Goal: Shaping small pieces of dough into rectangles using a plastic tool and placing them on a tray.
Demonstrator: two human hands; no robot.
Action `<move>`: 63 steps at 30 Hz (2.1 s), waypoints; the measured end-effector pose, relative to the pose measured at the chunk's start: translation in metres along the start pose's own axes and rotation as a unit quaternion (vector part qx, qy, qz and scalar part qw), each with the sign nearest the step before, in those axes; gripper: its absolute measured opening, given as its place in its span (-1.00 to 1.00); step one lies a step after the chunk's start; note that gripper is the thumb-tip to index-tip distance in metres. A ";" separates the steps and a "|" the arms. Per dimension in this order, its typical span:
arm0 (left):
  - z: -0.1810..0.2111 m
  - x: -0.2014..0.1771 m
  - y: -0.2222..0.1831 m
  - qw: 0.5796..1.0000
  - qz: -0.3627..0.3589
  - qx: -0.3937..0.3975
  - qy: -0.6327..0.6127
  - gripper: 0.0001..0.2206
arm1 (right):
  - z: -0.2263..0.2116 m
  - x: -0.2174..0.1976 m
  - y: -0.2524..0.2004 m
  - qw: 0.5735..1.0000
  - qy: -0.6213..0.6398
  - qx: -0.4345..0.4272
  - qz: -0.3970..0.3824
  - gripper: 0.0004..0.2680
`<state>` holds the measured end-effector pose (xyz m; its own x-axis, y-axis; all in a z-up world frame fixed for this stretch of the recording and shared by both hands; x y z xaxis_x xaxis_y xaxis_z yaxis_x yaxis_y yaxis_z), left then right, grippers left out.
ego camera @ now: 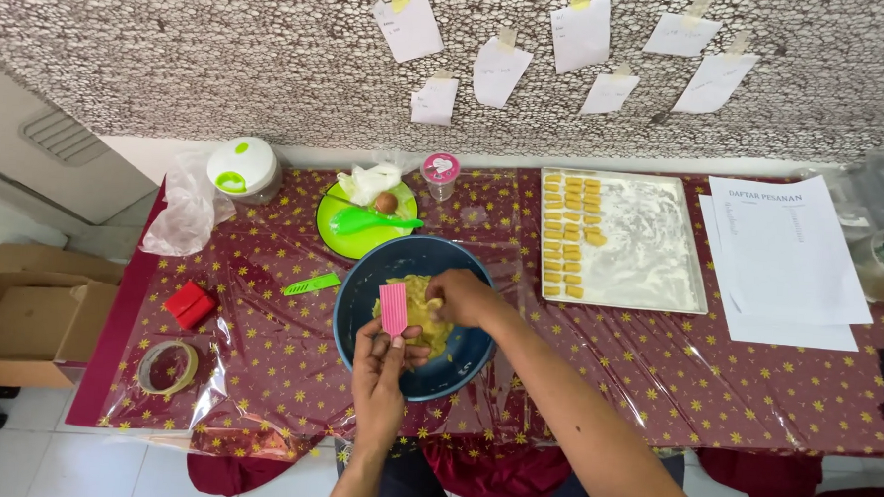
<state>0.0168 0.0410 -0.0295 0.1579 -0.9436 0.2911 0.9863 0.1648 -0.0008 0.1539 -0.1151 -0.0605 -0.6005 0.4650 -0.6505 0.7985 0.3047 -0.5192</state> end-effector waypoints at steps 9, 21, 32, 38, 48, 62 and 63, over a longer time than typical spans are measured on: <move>-0.001 0.000 0.002 1.000 0.000 -0.017 -0.013 -0.71 | -0.023 -0.009 -0.042 0.990 -0.136 -0.039 -0.016 -0.83; -0.006 -0.001 0.006 0.999 -0.019 -0.035 -0.010 -0.63 | -0.007 -0.015 -0.012 0.996 0.063 -0.063 0.020 -0.93; 0.005 0.001 0.009 0.998 0.021 -0.055 0.006 -0.72 | -0.007 -0.032 -0.035 0.921 0.369 -0.122 0.006 -0.87; 0.007 0.000 0.020 0.996 0.056 -0.062 -0.021 -0.86 | 0.003 -0.012 -0.077 0.848 0.504 -0.144 0.079 -0.71; 0.029 0.086 0.058 0.980 0.025 -0.079 -0.178 -0.83 | -0.044 0.002 -0.159 0.862 0.335 -0.220 0.311 -0.78; 0.055 0.157 -0.003 0.398 -0.200 0.167 -0.880 0.17 | -0.074 -0.008 -0.163 0.796 0.146 -0.385 0.444 -0.43; 0.063 0.157 -0.001 0.096 -0.269 -0.028 -0.958 0.66 | -0.076 -0.009 -0.164 0.797 0.156 -0.386 0.438 -0.43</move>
<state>0.0373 -0.0894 0.0761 -0.1616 0.9823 -0.0947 0.8352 0.1872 0.5171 0.0314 -0.1064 0.0728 0.1450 0.9280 -0.3432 0.7663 0.1141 0.6323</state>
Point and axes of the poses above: each hand's wrist, its own y-axis towards the middle knuckle, its own x-axis out of the palm, z = x × y, the point moved 2 cm from there along y, towards the middle knuckle, and after that the axes turned 7 degrees about x, right-handed, at the moved point
